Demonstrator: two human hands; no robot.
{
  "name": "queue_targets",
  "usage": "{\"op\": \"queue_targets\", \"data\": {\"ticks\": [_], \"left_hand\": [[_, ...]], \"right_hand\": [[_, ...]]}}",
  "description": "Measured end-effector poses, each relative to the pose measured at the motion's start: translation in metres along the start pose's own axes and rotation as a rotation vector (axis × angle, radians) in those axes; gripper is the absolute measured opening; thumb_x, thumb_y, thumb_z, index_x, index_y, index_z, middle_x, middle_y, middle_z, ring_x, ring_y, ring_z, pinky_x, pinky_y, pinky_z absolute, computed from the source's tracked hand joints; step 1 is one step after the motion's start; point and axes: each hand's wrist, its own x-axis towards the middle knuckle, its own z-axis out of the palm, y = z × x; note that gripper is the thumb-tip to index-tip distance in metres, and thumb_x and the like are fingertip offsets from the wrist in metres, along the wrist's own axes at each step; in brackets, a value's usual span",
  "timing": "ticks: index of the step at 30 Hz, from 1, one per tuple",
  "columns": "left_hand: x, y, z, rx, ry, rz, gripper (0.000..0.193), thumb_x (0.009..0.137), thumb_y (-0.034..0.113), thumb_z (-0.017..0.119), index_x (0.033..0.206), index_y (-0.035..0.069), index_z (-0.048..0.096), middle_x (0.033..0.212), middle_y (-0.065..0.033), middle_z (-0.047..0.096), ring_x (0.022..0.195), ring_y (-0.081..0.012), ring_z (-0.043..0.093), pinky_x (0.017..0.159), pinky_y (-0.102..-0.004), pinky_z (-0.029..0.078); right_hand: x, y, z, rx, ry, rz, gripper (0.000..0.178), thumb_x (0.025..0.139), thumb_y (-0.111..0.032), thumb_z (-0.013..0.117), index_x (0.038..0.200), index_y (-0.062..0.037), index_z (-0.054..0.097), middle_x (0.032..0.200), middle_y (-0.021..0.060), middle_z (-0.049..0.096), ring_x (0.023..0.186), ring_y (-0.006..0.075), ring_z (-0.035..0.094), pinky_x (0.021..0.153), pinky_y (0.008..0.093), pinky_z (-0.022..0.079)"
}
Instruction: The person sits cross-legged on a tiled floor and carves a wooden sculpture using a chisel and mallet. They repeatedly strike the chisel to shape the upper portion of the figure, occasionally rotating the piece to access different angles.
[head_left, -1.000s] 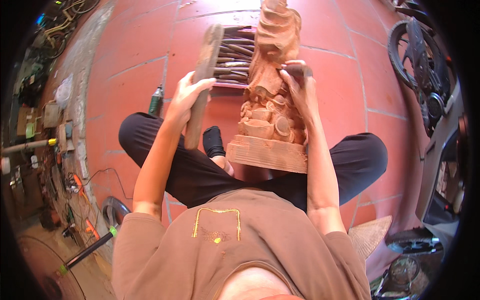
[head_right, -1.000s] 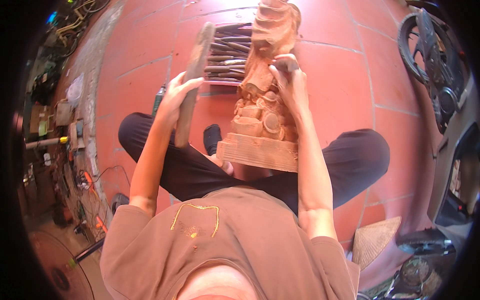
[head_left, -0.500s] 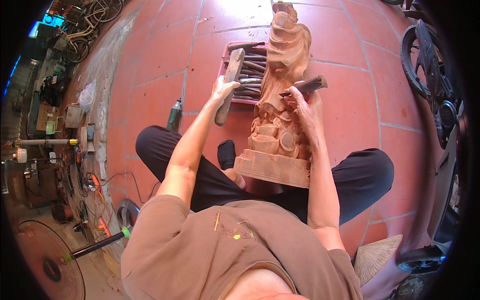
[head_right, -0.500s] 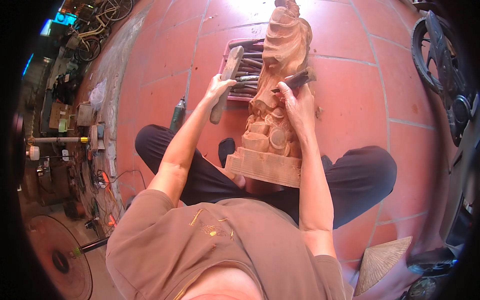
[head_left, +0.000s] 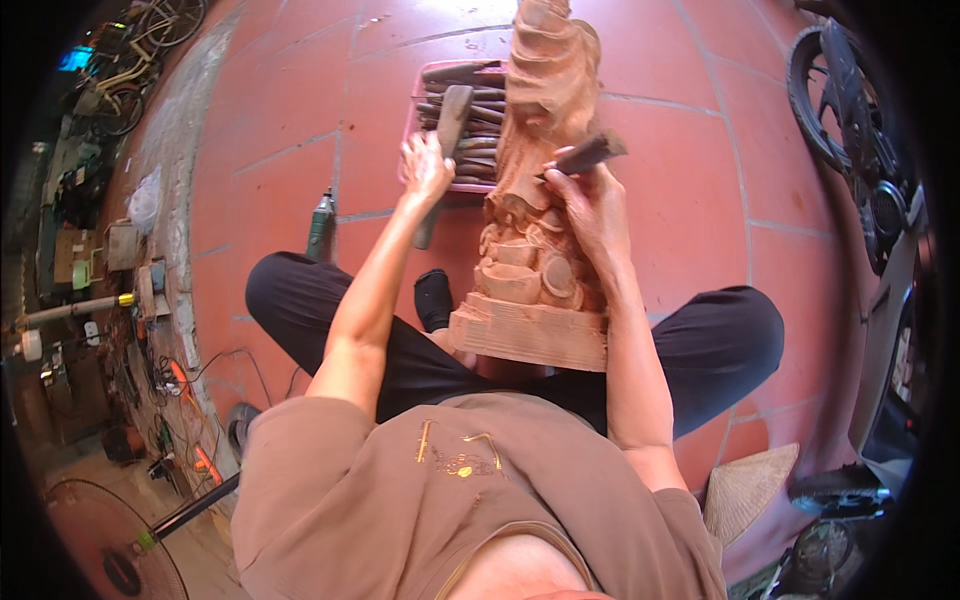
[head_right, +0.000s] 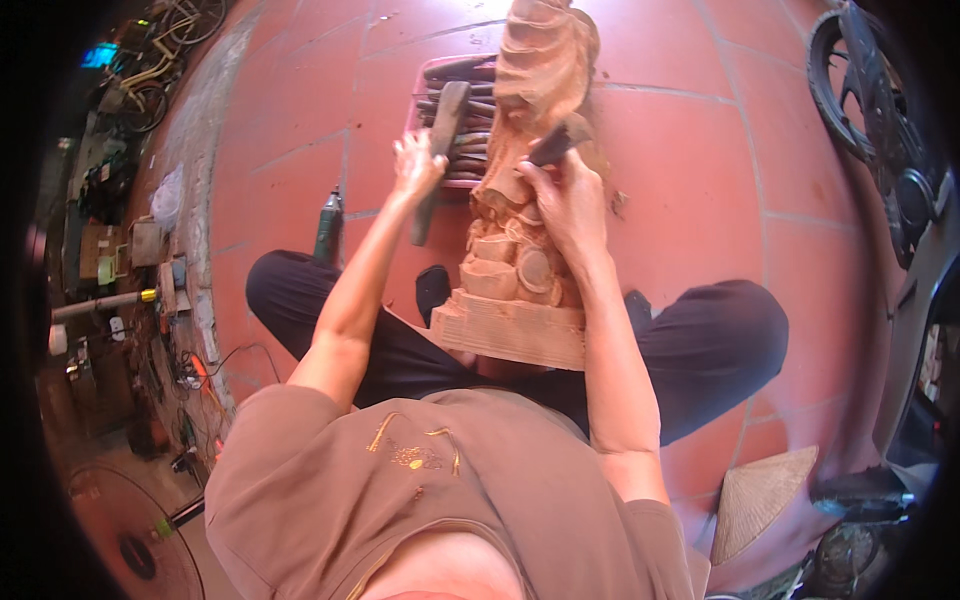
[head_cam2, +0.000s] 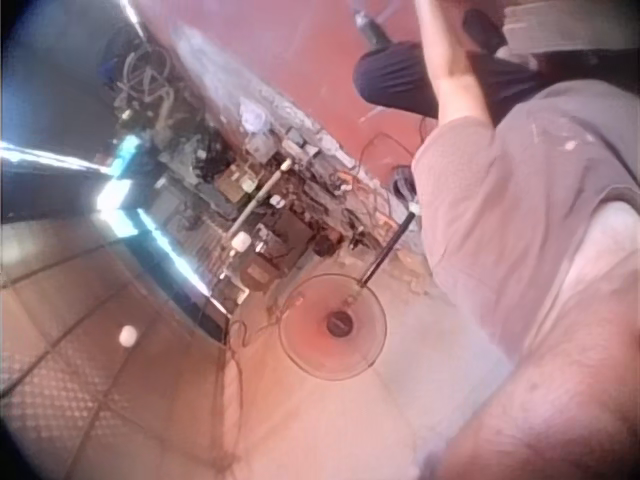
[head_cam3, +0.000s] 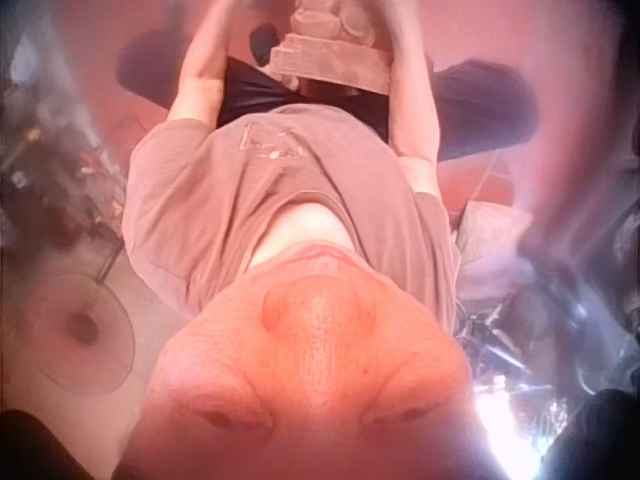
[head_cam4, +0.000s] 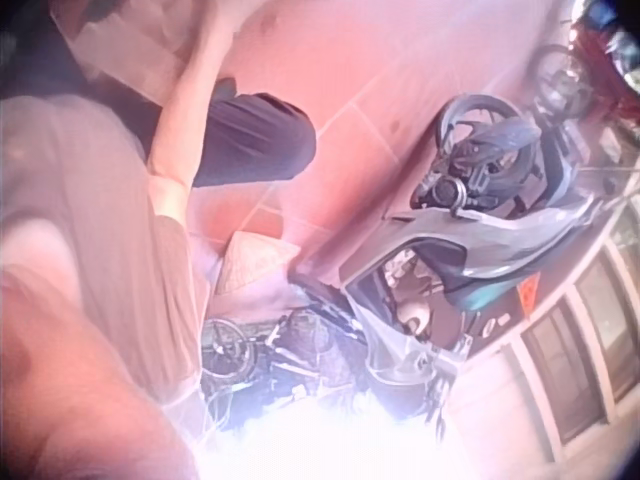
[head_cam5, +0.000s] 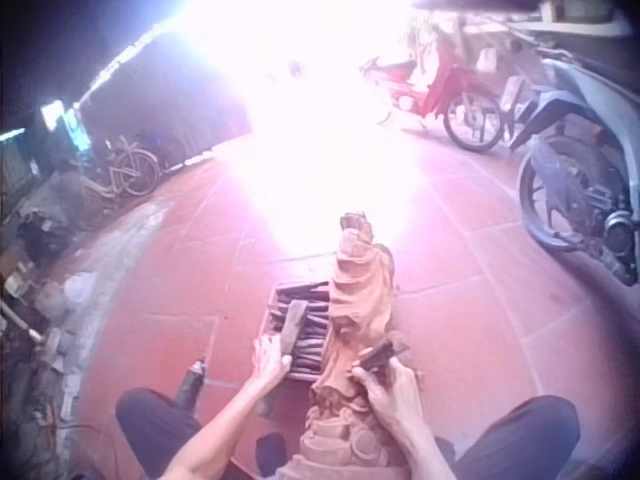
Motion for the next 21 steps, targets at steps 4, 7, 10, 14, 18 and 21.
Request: {"op": "queue_targets", "data": {"ticks": [4, 7, 10, 14, 18, 21], "left_hand": [[0.003, 0.067, -0.116, -0.644, -0.235, 0.19, 0.054, 0.088, 0.023, 0.076, 0.135, 0.007, 0.056, 0.125, -0.0134, 0.059, 0.112, -0.0262, 0.06, 0.095, -0.039, 0.051], [-0.034, 0.112, -0.166, -1.083, -0.555, 0.274, 0.053, 0.091, 0.02, 0.075, 0.138, 0.009, 0.055, 0.124, -0.0071, 0.058, 0.113, -0.0179, 0.059, 0.094, -0.0315, 0.051], [-0.048, 0.122, -0.15, -0.826, -0.279, 0.546, 0.035, 0.087, 0.02, 0.08, 0.116, 0.006, 0.068, 0.11, -0.0063, 0.066, 0.105, -0.0119, 0.061, 0.09, -0.03, 0.051], [-0.019, 0.107, -0.146, -1.124, -0.345, 0.168, 0.022, 0.09, 0.022, 0.075, 0.096, 0.001, 0.072, 0.089, -0.0025, 0.072, 0.085, -0.0087, 0.065, 0.078, -0.0262, 0.053], [-0.01, 0.089, -0.133, -0.94, -0.386, 0.068, 0.022, 0.091, 0.024, 0.074, 0.098, 0.002, 0.072, 0.089, -0.002, 0.071, 0.085, -0.0082, 0.066, 0.074, -0.0253, 0.054], [-0.009, 0.087, -0.121, -1.079, -0.309, 0.051, 0.019, 0.091, 0.021, 0.074, 0.097, 0.003, 0.072, 0.088, -0.0012, 0.07, 0.083, -0.0079, 0.064, 0.071, -0.0253, 0.054]], "right_hand": [[-0.002, -0.012, -0.002, -0.259, -0.09, 0.021, 0.023, 0.093, -0.012, 0.071, 0.114, -0.0028, 0.067, 0.094, 0.0084, 0.075, 0.083, 0.0135, 0.071, 0.075, 0.0297, 0.055], [-0.003, -0.018, 0.002, -0.36, -0.102, -0.144, 0.023, 0.088, -0.016, 0.073, 0.107, -0.0044, 0.068, 0.091, 0.0162, 0.073, 0.081, 0.0296, 0.071, 0.072, 0.0378, 0.055], [-0.004, -0.018, 0.005, -0.377, -0.141, -0.246, 0.025, 0.087, -0.009, 0.071, 0.112, -0.0059, 0.069, 0.094, 0.0159, 0.074, 0.085, 0.0275, 0.072, 0.076, 0.0371, 0.056], [0.008, -0.027, -0.014, -0.278, -0.019, 0.018, 0.028, 0.092, -0.003, 0.066, 0.119, -0.0054, 0.069, 0.111, 0.0142, 0.074, 0.097, 0.0169, 0.071, 0.084, 0.0322, 0.058], [0.026, -0.002, -0.028, -0.339, 0.091, -0.126, 0.04, 0.091, -0.014, 0.07, 0.129, -0.0061, 0.061, 0.131, 0.0178, 0.064, 0.123, 0.0277, 0.06, 0.102, 0.0386, 0.048], [0.042, 0.033, -0.023, -0.247, 0.051, -0.089, 0.057, 0.09, -0.025, 0.072, 0.14, -0.0076, 0.05, 0.146, 0.0198, 0.05, 0.136, 0.0328, 0.048, 0.111, 0.0431, 0.04]]}}
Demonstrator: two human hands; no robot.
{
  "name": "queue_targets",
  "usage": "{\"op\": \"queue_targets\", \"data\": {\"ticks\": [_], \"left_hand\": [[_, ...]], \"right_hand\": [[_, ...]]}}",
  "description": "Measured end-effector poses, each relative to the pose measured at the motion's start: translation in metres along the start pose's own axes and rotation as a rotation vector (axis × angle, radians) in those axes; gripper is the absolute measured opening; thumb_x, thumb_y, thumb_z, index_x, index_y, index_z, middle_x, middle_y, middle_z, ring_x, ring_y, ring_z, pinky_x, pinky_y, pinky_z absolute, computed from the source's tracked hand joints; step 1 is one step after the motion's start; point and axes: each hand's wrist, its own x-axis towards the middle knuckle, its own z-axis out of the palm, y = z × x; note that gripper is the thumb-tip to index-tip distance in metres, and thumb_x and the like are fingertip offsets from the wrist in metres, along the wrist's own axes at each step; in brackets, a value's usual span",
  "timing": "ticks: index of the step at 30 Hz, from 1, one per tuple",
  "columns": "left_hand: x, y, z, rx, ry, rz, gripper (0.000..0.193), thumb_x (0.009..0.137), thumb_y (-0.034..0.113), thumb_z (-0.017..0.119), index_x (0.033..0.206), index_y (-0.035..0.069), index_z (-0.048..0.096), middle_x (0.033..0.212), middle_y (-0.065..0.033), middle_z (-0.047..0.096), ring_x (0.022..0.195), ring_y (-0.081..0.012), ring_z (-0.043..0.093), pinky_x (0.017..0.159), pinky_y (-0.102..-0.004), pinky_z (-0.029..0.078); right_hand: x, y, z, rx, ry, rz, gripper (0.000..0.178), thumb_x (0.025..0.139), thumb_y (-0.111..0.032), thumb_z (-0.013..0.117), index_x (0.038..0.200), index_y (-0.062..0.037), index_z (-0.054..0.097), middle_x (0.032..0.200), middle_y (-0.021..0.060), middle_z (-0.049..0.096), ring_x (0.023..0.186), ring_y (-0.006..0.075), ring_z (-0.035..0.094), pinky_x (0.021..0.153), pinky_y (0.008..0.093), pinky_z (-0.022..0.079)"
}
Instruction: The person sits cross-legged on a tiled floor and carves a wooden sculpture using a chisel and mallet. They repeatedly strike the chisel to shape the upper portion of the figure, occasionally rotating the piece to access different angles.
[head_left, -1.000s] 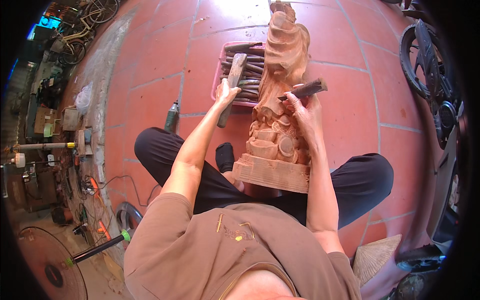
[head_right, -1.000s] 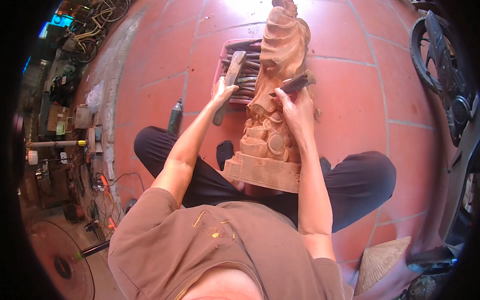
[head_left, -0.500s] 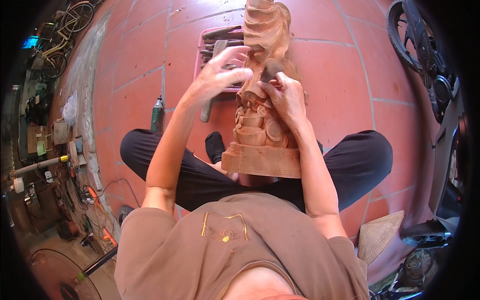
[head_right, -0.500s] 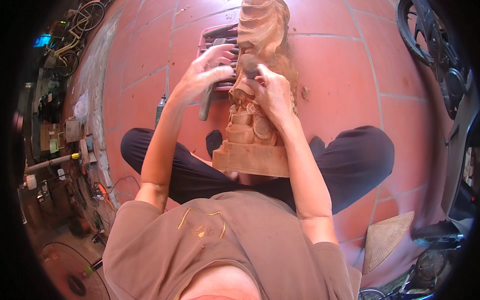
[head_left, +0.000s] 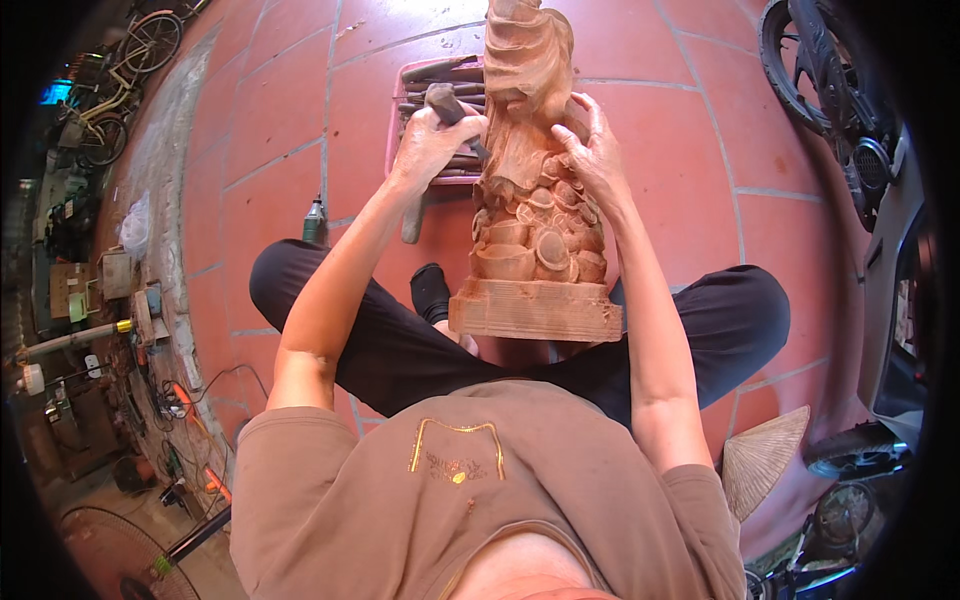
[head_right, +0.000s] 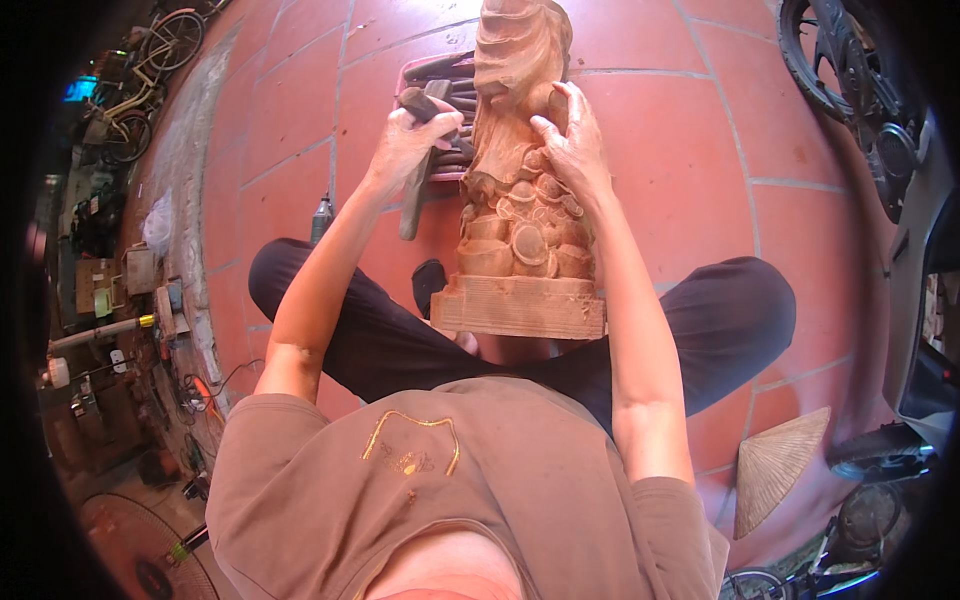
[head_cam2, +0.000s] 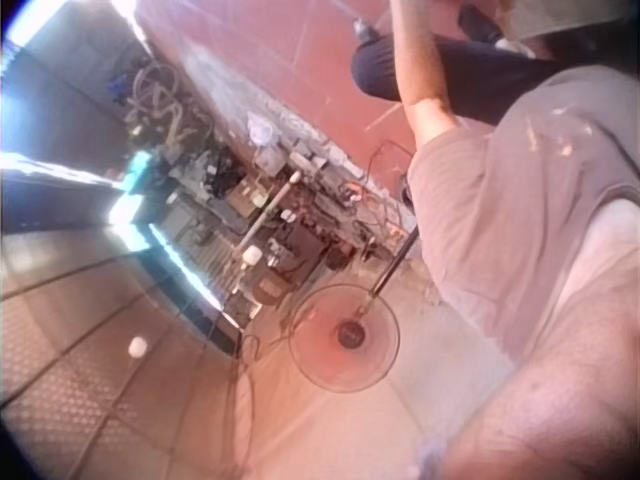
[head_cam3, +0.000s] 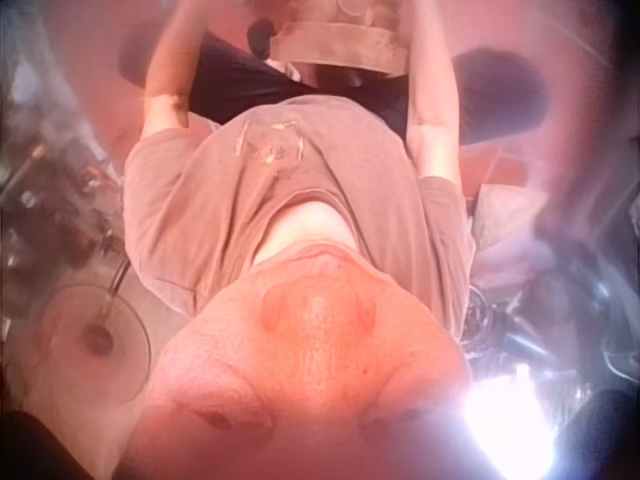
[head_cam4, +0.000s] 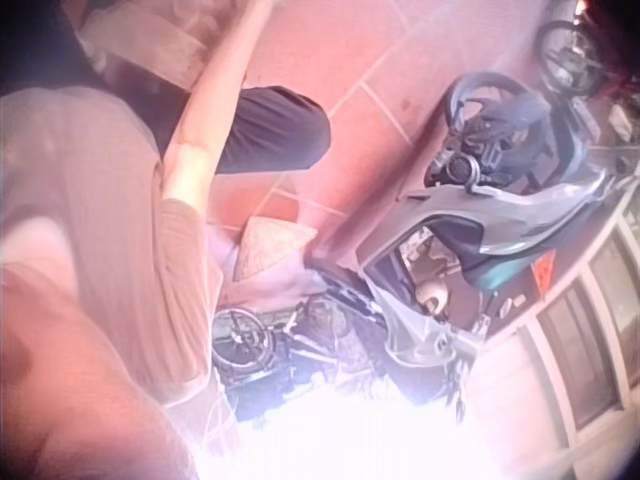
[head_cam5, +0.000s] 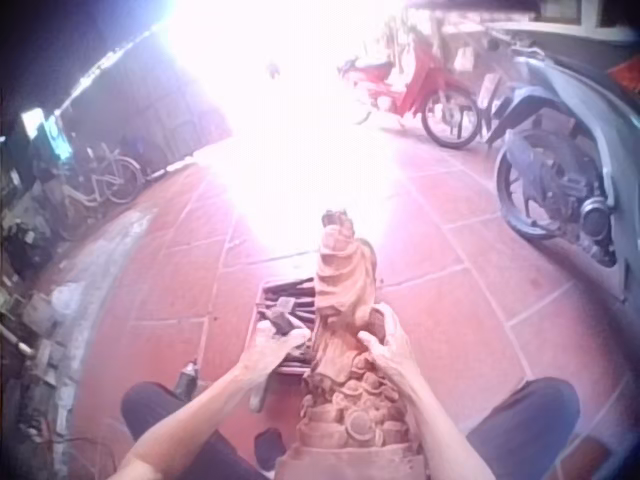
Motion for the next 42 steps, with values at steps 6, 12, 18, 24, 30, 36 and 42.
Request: {"op": "queue_targets", "data": {"ticks": [6, 12, 18, 24, 30, 36, 42], "left_hand": [[0.001, -0.017, 0.006, -0.092, 0.101, 0.1, 0.012, 0.094, 0.011, 0.07, 0.103, 0.004, 0.068, 0.096, -0.0009, 0.067, 0.089, -0.0084, 0.064, 0.079, -0.0254, 0.056], [0.008, -0.025, 0.017, -0.121, 0.167, 0.196, 0.011, 0.091, 0.011, 0.071, 0.098, 0.003, 0.069, 0.087, 0.0015, 0.065, 0.077, -0.0045, 0.059, 0.069, -0.0229, 0.051], [0.01, -0.03, 0.015, -0.126, 0.141, 0.242, 0.008, 0.089, 0.009, 0.072, 0.095, 0.004, 0.071, 0.082, 0.0027, 0.066, 0.076, -0.0034, 0.059, 0.067, -0.0217, 0.05], [0.007, -0.02, 0.014, -0.115, 0.108, 0.013, 0.008, 0.086, 0.01, 0.075, 0.091, 0.004, 0.073, 0.078, 0.0025, 0.069, 0.072, -0.0044, 0.061, 0.066, -0.0227, 0.052], [0.011, -0.026, 0.018, 0.04, 0.089, 0.165, 0.013, 0.084, 0.012, 0.075, 0.095, 0.006, 0.074, 0.083, -0.0014, 0.074, 0.077, -0.0078, 0.067, 0.073, -0.0255, 0.055], [0.006, -0.026, 0.024, 0.224, 0.099, 0.233, 0.018, 0.083, 0.015, 0.076, 0.1, 0.01, 0.073, 0.09, -0.0023, 0.075, 0.084, -0.0095, 0.07, 0.08, -0.0275, 0.055], [0.004, -0.021, 0.017, 0.391, -0.035, 0.503, 0.019, 0.085, 0.009, 0.074, 0.104, 0.007, 0.07, 0.09, -0.0034, 0.072, 0.084, -0.0117, 0.067, 0.078, -0.0286, 0.054]], "right_hand": [[-0.009, 0.013, 0.025, -0.215, -0.025, -0.019, 0.079, 0.087, -0.044, 0.072, 0.151, -0.0142, 0.037, 0.147, 0.0166, 0.045, 0.139, 0.0341, 0.039, 0.112, 0.0512, 0.035], [-0.009, 0.021, 0.029, -0.197, 0.017, -0.059, 0.077, 0.086, -0.04, 0.074, 0.15, -0.0143, 0.039, 0.142, 0.0172, 0.05, 0.136, 0.0363, 0.041, 0.11, 0.0513, 0.036], [-0.01, 0.018, 0.029, -0.195, 0.04, -0.078, 0.076, 0.086, -0.038, 0.075, 0.149, -0.015, 0.04, 0.141, 0.0169, 0.052, 0.135, 0.036, 0.041, 0.109, 0.0514, 0.037], [-0.01, 0.018, 0.03, -0.208, 0.052, -0.074, 0.075, 0.085, -0.036, 0.075, 0.148, -0.0164, 0.042, 0.139, 0.0153, 0.053, 0.134, 0.0354, 0.043, 0.108, 0.0511, 0.038], [-0.009, 0.02, 0.031, -0.202, 0.066, -0.084, 0.074, 0.084, -0.035, 0.076, 0.148, -0.0175, 0.042, 0.138, 0.0151, 0.054, 0.133, 0.0354, 0.044, 0.107, 0.051, 0.039], [-0.01, 0.02, 0.029, -0.201, 0.061, -0.07, 0.074, 0.084, -0.035, 0.076, 0.148, -0.0175, 0.042, 0.137, 0.0143, 0.054, 0.133, 0.0352, 0.044, 0.107, 0.0504, 0.039], [-0.01, 0.019, 0.03, -0.184, 0.062, -0.087, 0.074, 0.084, -0.034, 0.076, 0.148, -0.0179, 0.043, 0.138, 0.014, 0.054, 0.134, 0.0351, 0.043, 0.107, 0.0505, 0.038]]}}
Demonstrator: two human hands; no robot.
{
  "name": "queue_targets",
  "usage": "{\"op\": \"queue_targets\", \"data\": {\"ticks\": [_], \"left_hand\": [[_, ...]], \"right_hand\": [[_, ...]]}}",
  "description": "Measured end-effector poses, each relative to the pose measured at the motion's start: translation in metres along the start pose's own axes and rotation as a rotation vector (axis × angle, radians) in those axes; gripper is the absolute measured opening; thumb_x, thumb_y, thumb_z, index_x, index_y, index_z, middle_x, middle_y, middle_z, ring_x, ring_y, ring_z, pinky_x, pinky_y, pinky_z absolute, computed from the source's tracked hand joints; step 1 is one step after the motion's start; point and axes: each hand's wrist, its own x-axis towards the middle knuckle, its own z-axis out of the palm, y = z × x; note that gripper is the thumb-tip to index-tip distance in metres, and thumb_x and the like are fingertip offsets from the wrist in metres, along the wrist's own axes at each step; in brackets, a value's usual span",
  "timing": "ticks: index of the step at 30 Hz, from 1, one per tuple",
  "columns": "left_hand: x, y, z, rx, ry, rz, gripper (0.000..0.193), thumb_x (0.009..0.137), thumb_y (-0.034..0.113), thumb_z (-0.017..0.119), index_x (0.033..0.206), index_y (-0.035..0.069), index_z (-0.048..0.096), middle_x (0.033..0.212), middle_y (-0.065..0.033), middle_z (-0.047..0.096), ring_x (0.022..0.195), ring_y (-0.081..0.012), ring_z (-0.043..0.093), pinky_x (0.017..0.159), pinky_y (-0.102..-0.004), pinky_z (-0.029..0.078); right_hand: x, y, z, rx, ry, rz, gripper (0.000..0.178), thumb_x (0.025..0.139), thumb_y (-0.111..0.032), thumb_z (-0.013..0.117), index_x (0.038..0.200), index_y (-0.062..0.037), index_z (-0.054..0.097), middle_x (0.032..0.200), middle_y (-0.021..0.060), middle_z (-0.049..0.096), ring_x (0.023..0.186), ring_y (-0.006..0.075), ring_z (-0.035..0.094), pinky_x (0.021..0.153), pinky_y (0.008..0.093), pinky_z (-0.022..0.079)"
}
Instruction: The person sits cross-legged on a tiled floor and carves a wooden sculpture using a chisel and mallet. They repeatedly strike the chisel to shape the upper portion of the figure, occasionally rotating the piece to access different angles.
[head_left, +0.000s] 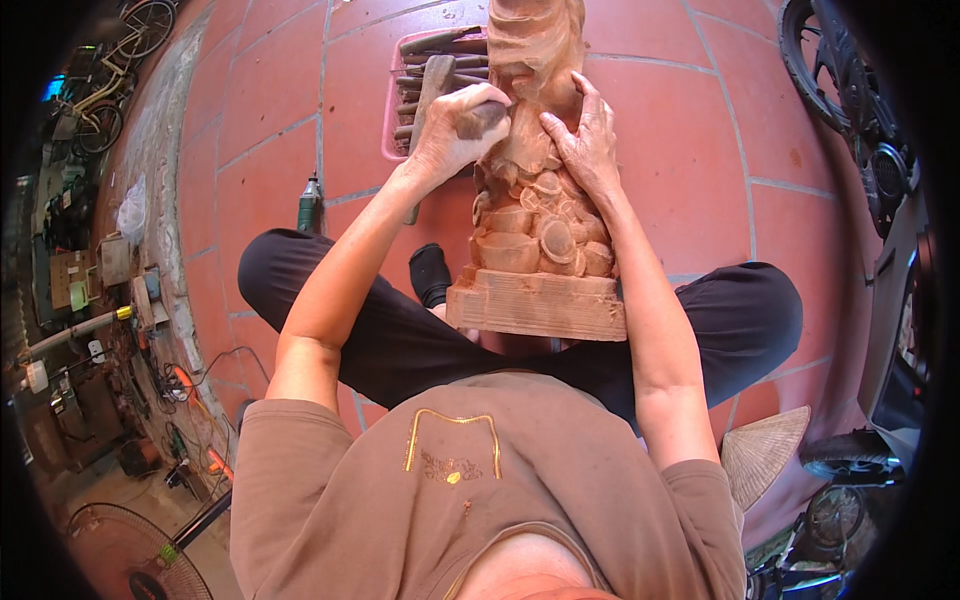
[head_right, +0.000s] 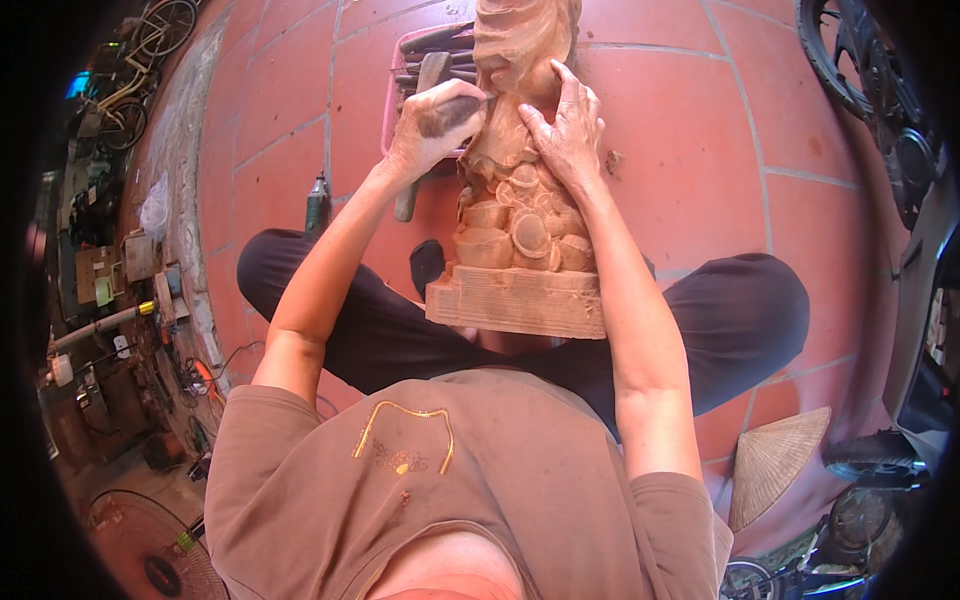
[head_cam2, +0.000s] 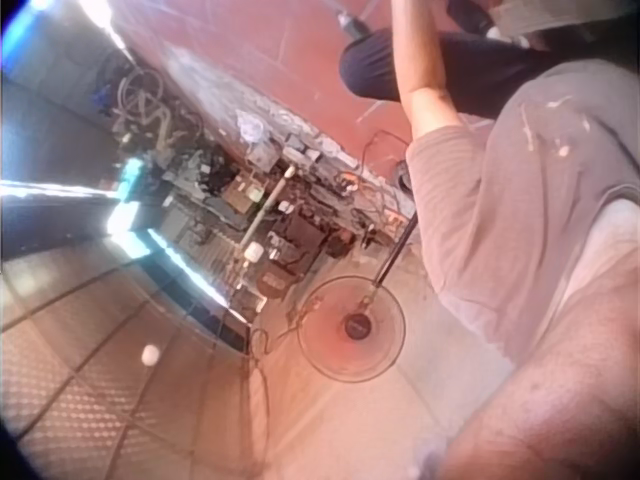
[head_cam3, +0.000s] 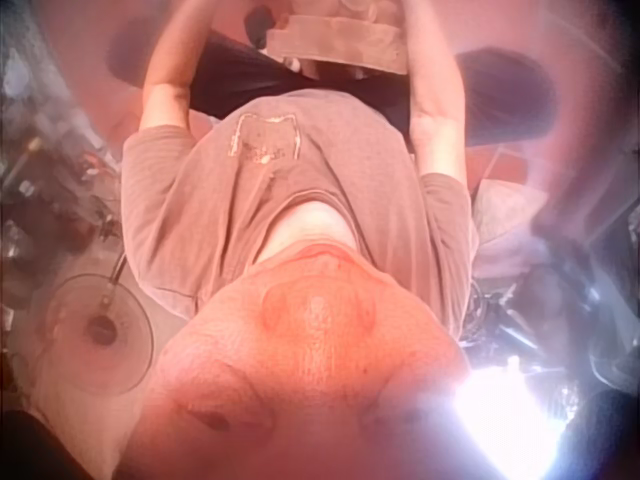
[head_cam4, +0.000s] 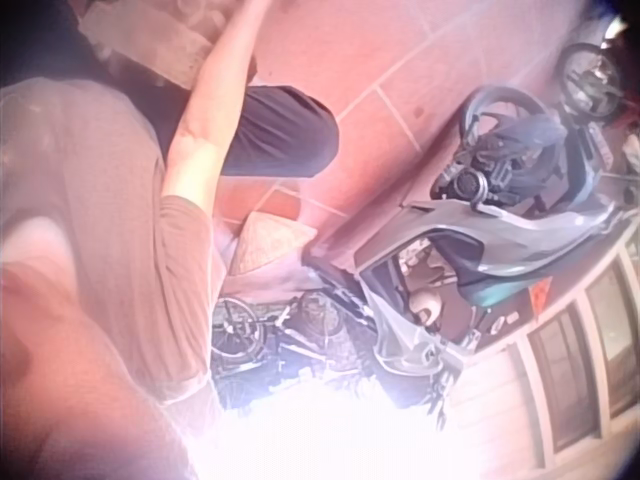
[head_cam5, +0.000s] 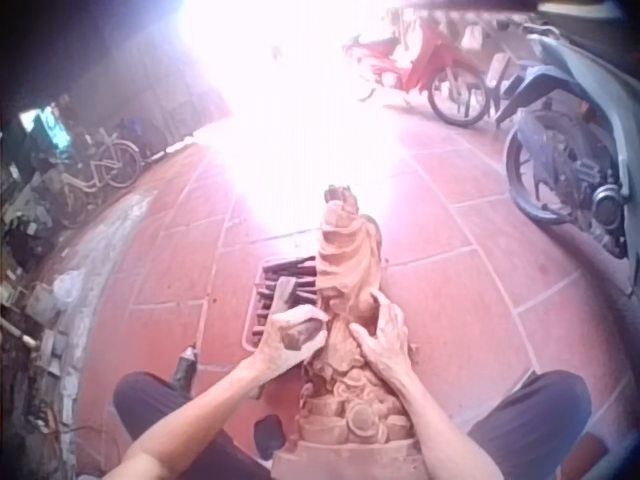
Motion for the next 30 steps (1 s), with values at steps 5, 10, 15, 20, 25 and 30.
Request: {"op": "queue_targets", "data": {"ticks": [5, 10, 15, 20, 25, 30], "left_hand": [[-0.005, 0.007, -0.018, -0.012, -0.203, 0.006, 0.019, 0.086, 0.007, 0.073, 0.104, 0.005, 0.069, 0.092, -0.0068, 0.071, 0.084, -0.0142, 0.067, 0.077, -0.0307, 0.055], [-0.006, 0.008, -0.024, -0.019, -0.201, 0.028, 0.018, 0.084, 0.008, 0.072, 0.101, 0.006, 0.067, 0.095, -0.0114, 0.071, 0.083, -0.0221, 0.066, 0.077, -0.0348, 0.054], [0.007, -0.002, -0.008, -0.06, -0.088, -0.012, 0.02, 0.083, 0.01, 0.072, 0.101, 0.005, 0.065, 0.09, -0.0124, 0.068, 0.079, -0.0255, 0.065, 0.076, -0.034, 0.053], [-0.009, 0.012, -0.022, -0.039, -0.266, -0.055, 0.015, 0.087, 0.008, 0.072, 0.101, 0.004, 0.067, 0.094, -0.0063, 0.07, 0.084, -0.0094, 0.062, 0.078, -0.0297, 0.053], [-0.007, 0.01, -0.028, -0.099, -0.282, -0.177, 0.013, 0.088, 0.006, 0.071, 0.101, 0.005, 0.069, 0.098, -0.0047, 0.071, 0.089, -0.0077, 0.063, 0.079, -0.0287, 0.053], [0.005, 0.001, -0.016, -0.025, -0.219, -0.082, 0.017, 0.089, 0.006, 0.071, 0.105, 0.005, 0.065, 0.095, -0.0025, 0.068, 0.089, -0.0101, 0.061, 0.082, -0.0291, 0.051]], "right_hand": [[-0.002, 0.005, 0.001, -0.022, 0.012, -0.003, 0.073, 0.084, -0.034, 0.076, 0.147, -0.0175, 0.043, 0.139, 0.0133, 0.053, 0.133, 0.0351, 0.043, 0.107, 0.0506, 0.038], [-0.002, 0.0, -0.001, -0.015, -0.001, 0.005, 0.073, 0.085, -0.034, 0.075, 0.148, -0.0171, 0.043, 0.14, 0.0131, 0.053, 0.133, 0.0352, 0.044, 0.107, 0.0504, 0.039], [0.0, -0.002, 0.0, -0.042, -0.005, -0.003, 0.072, 0.085, -0.033, 0.076, 0.147, -0.0168, 0.043, 0.138, 0.0134, 0.055, 0.132, 0.0355, 0.045, 0.106, 0.0502, 0.04], [-0.002, 0.0, -0.004, -0.038, 0.0, -0.003, 0.071, 0.086, -0.033, 0.075, 0.147, -0.0164, 0.043, 0.137, 0.0144, 0.055, 0.133, 0.0352, 0.044, 0.106, 0.0491, 0.041], [-0.003, -0.003, -0.001, -0.028, 0.005, -0.011, 0.07, 0.087, -0.033, 0.074, 0.147, -0.0153, 0.043, 0.136, 0.0162, 0.056, 0.132, 0.0353, 0.045, 0.107, 0.0491, 0.041], [0.002, -0.004, -0.002, -0.011, -0.008, -0.03, 0.07, 0.088, -0.033, 0.074, 0.147, -0.0128, 0.043, 0.138, 0.0169, 0.055, 0.132, 0.0361, 0.046, 0.108, 0.0478, 0.04]]}}
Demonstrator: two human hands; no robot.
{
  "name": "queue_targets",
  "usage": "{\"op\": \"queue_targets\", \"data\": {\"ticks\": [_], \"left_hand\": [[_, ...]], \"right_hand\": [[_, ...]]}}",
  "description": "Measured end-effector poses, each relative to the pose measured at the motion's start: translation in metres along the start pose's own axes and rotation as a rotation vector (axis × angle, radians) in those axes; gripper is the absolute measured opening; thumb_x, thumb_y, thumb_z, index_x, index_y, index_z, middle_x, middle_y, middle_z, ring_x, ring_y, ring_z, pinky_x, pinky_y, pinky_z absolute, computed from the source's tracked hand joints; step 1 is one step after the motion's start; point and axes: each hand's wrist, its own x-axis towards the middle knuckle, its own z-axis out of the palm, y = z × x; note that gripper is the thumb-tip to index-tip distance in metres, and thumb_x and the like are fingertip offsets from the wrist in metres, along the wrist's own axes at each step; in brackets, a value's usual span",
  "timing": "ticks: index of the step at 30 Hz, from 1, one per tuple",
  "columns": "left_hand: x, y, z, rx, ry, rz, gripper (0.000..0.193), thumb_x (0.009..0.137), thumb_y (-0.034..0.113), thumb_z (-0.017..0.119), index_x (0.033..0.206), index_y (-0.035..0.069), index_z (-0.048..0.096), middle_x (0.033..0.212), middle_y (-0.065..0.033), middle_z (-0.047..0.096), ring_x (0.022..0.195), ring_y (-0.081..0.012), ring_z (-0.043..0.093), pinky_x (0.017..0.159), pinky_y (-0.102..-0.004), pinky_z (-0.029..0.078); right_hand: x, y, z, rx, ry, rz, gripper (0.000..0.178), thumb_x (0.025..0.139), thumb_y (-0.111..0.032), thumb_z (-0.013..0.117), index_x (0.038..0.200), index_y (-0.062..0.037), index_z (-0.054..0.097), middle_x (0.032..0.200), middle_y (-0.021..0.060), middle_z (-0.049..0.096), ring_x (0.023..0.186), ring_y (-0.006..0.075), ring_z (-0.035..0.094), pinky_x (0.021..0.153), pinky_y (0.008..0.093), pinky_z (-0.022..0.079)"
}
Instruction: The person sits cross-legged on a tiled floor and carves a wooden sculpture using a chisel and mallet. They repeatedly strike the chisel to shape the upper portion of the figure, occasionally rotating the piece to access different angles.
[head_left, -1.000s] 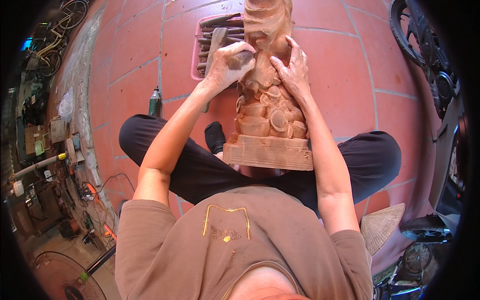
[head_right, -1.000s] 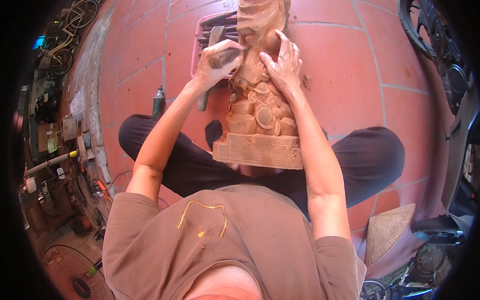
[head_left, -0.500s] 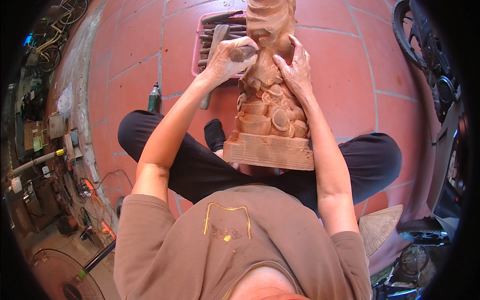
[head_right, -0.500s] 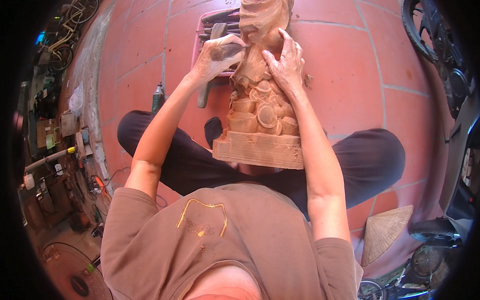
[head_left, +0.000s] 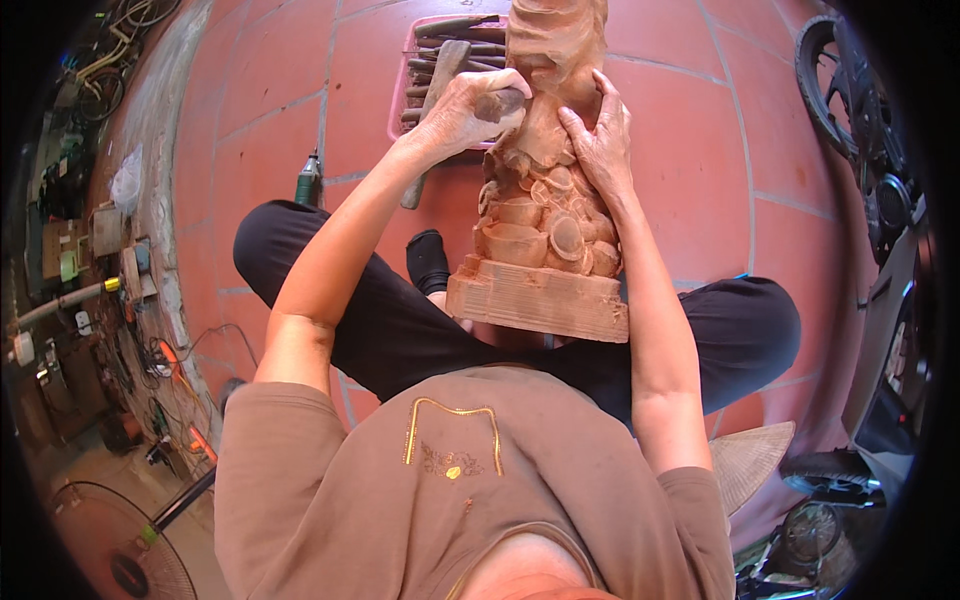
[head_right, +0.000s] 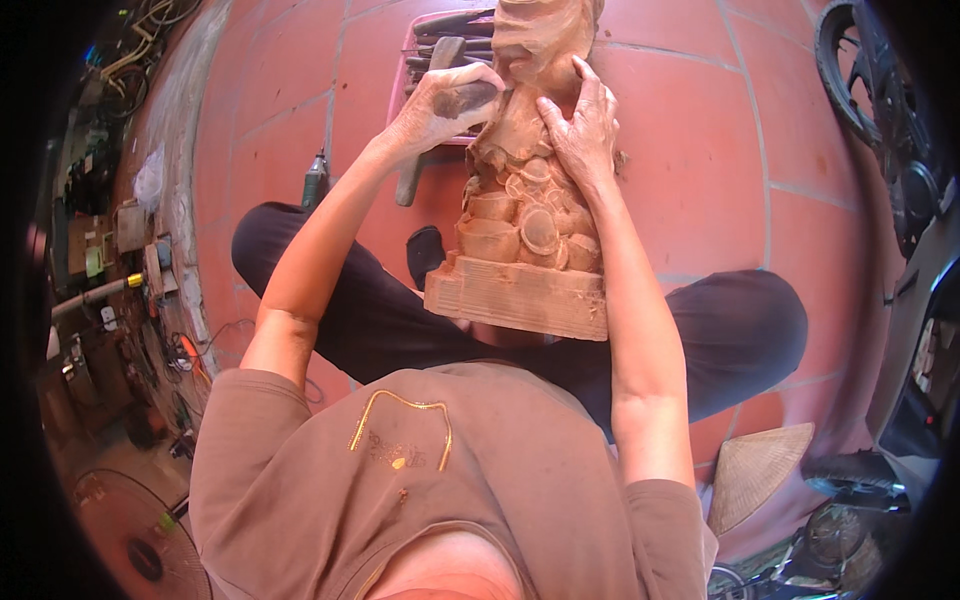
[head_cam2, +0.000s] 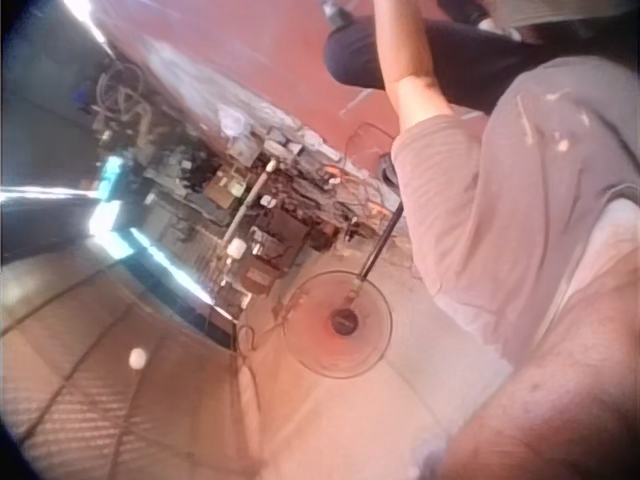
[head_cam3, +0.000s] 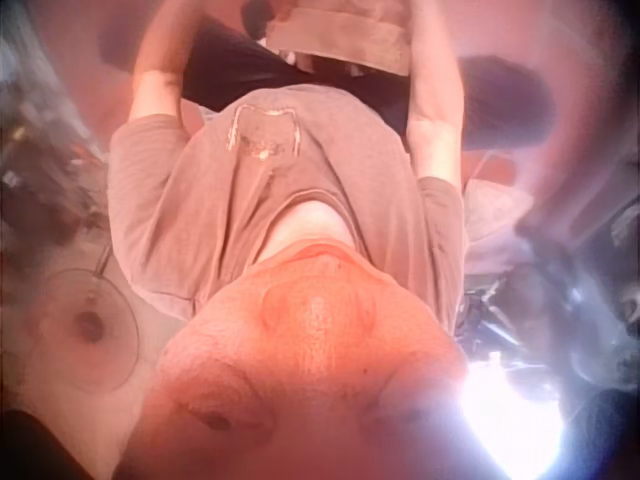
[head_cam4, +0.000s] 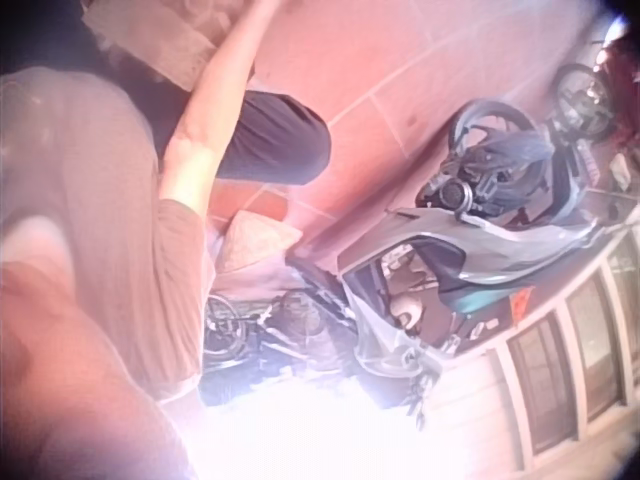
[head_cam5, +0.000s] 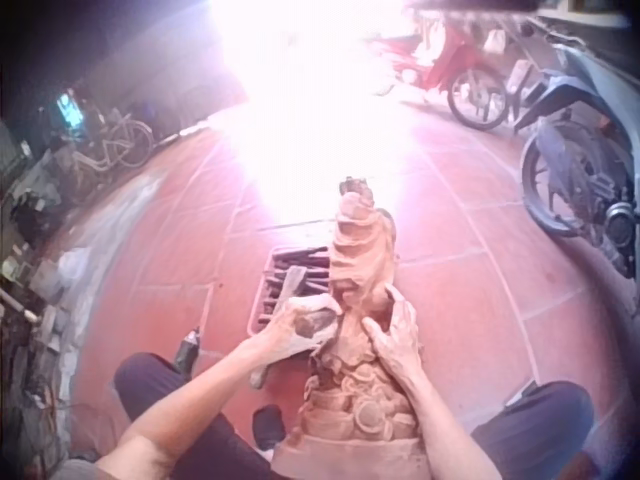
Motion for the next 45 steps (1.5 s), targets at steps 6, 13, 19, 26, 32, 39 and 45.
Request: {"op": "queue_targets", "data": {"ticks": [6, 13, 19, 26, 32, 39, 45], "left_hand": [[-0.024, 0.005, -0.01, -0.021, -0.092, 0.152, 0.017, 0.083, 0.009, 0.071, 0.097, 0.005, 0.063, 0.08, -0.0115, 0.063, 0.07, -0.0206, 0.058, 0.069, -0.0335, 0.051], [-0.001, -0.003, -0.005, -0.078, 0.042, 0.076, 0.014, 0.089, 0.009, 0.068, 0.102, 0.006, 0.065, 0.088, -0.0047, 0.069, 0.081, -0.0114, 0.062, 0.077, -0.0311, 0.053], [-0.024, -0.004, -0.005, -0.062, -0.063, 0.114, 0.016, 0.087, 0.009, 0.069, 0.102, 0.006, 0.063, 0.082, -0.0071, 0.065, 0.074, -0.0176, 0.06, 0.072, -0.033, 0.05], [-0.031, -0.005, -0.02, -0.103, -0.137, -0.008, 0.015, 0.087, 0.007, 0.068, 0.101, 0.006, 0.063, 0.086, -0.0033, 0.067, 0.08, -0.0118, 0.062, 0.072, -0.031, 0.051], [-0.012, -0.018, -0.003, -0.107, 0.014, 0.111, 0.018, 0.087, 0.01, 0.07, 0.102, 0.006, 0.062, 0.088, -0.007, 0.063, 0.079, -0.0155, 0.054, 0.077, -0.0314, 0.05], [-0.04, -0.006, -0.007, -0.05, -0.082, 0.201, 0.015, 0.082, 0.004, 0.068, 0.094, 0.005, 0.059, 0.082, -0.0101, 0.063, 0.079, -0.0276, 0.062, 0.074, -0.0367, 0.05], [-0.032, 0.0, -0.026, -0.171, -0.13, -0.082, 0.013, 0.085, 0.006, 0.069, 0.097, 0.005, 0.066, 0.086, -0.0029, 0.066, 0.083, -0.0088, 0.061, 0.079, -0.0276, 0.052]], "right_hand": [[-0.002, 0.002, -0.001, 0.023, -0.02, 0.009, 0.07, 0.088, -0.031, 0.074, 0.147, -0.0101, 0.042, 0.14, 0.0188, 0.053, 0.134, 0.0365, 0.044, 0.11, 0.0469, 0.039], [0.002, 0.0, -0.001, 0.048, -0.046, -0.006, 0.068, 0.091, -0.03, 0.072, 0.148, -0.0068, 0.041, 0.143, 0.021, 0.05, 0.135, 0.0377, 0.043, 0.112, 0.0468, 0.037], [0.002, 0.007, -0.002, 0.064, -0.058, -0.015, 0.067, 0.092, -0.028, 0.071, 0.147, -0.0055, 0.041, 0.143, 0.0214, 0.05, 0.135, 0.0372, 0.043, 0.113, 0.0465, 0.036], [0.001, 0.004, -0.003, 0.068, -0.068, 0.034, 0.066, 0.092, -0.024, 0.072, 0.147, -0.0053, 0.041, 0.145, 0.0215, 0.049, 0.134, 0.0366, 0.044, 0.113, 0.0459, 0.037], [0.005, 0.009, 0.004, 0.126, -0.055, -0.004, 0.066, 0.091, -0.023, 0.072, 0.147, -0.0039, 0.041, 0.144, 0.021, 0.049, 0.134, 0.0363, 0.043, 0.113, 0.0458, 0.036], [0.003, 0.006, -0.002, 0.087, -0.084, -0.002, 0.067, 0.092, -0.024, 0.071, 0.147, -0.0026, 0.04, 0.142, 0.0233, 0.049, 0.135, 0.0359, 0.043, 0.114, 0.0458, 0.036], [0.0, 0.017, -0.002, 0.128, -0.077, 0.018, 0.067, 0.093, -0.024, 0.07, 0.148, -0.0026, 0.039, 0.143, 0.0241, 0.048, 0.135, 0.0364, 0.043, 0.114, 0.0462, 0.036]]}}
